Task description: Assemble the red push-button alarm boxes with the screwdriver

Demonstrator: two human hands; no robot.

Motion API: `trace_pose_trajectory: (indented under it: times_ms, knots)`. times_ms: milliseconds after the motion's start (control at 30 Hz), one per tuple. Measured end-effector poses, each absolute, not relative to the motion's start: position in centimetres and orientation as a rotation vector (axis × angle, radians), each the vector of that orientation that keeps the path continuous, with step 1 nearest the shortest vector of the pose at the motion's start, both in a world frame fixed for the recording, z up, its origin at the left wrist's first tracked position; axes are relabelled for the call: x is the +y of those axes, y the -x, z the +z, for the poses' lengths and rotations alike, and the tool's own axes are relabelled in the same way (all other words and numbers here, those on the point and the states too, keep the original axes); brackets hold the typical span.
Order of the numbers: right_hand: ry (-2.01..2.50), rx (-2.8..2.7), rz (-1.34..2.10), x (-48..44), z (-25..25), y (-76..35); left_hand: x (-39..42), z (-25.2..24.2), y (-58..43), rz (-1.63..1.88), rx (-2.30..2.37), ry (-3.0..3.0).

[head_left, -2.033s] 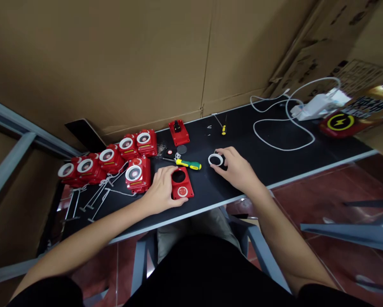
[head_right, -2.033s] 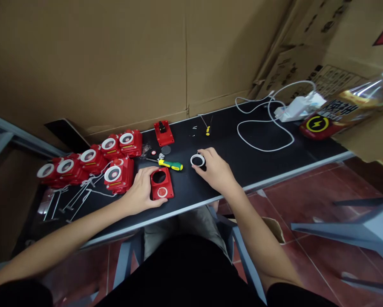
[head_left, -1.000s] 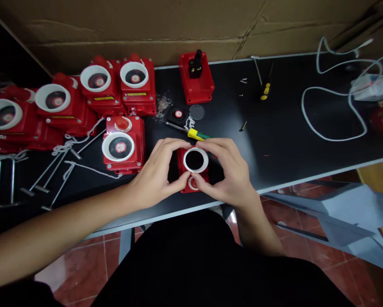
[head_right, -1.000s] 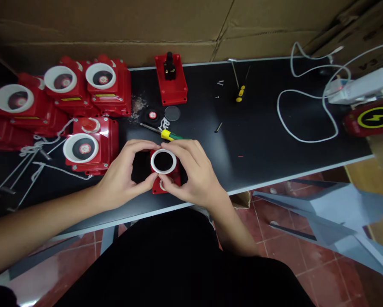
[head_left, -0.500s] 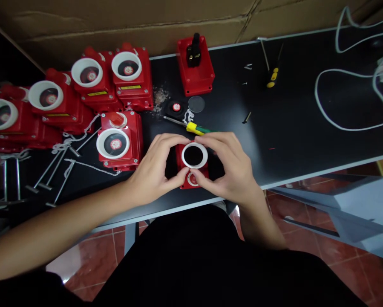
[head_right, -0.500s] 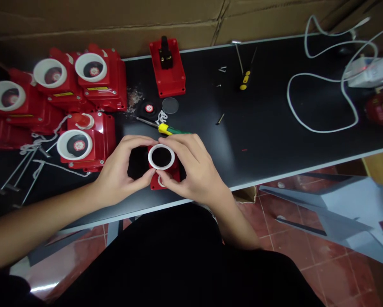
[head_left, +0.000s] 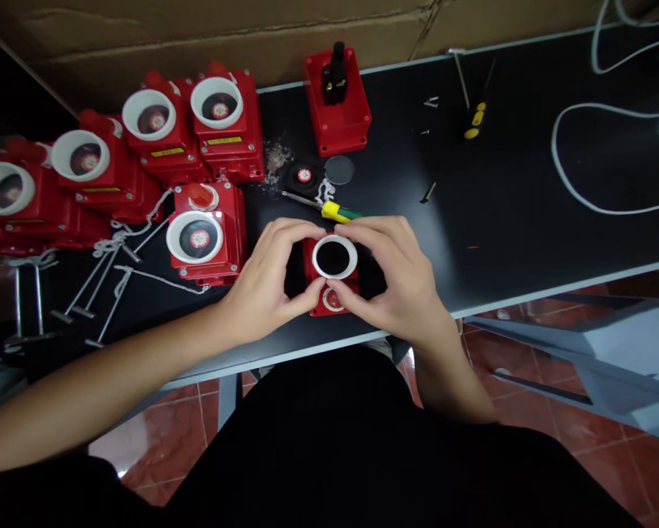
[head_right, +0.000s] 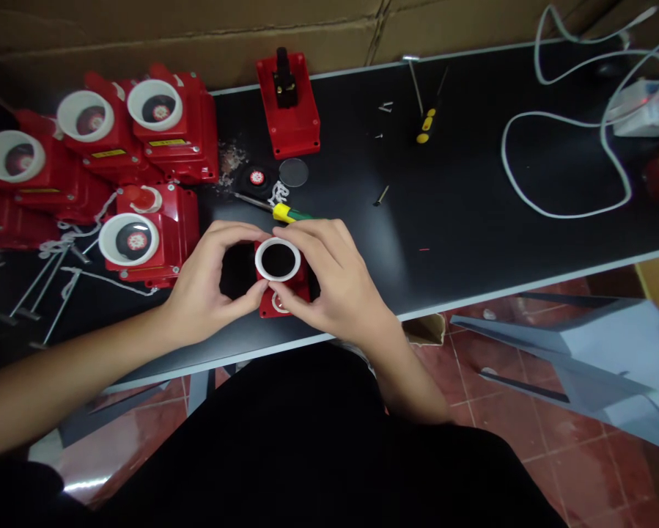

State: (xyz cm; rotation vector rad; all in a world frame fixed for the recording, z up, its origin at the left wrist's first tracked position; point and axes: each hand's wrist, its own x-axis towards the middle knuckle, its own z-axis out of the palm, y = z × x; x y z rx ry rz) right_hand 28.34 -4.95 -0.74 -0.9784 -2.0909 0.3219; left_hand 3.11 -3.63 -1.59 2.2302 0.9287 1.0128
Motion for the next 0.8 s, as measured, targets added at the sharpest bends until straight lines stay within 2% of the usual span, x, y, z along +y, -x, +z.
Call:
trace_pose_trajectory:
  times_ms: [800]
  knots:
    - [0.967,-2.041,0.309,-4.89,-1.46,-28.33,-3.62,-1.43,-3.22,0.996,0.942,-2.272]
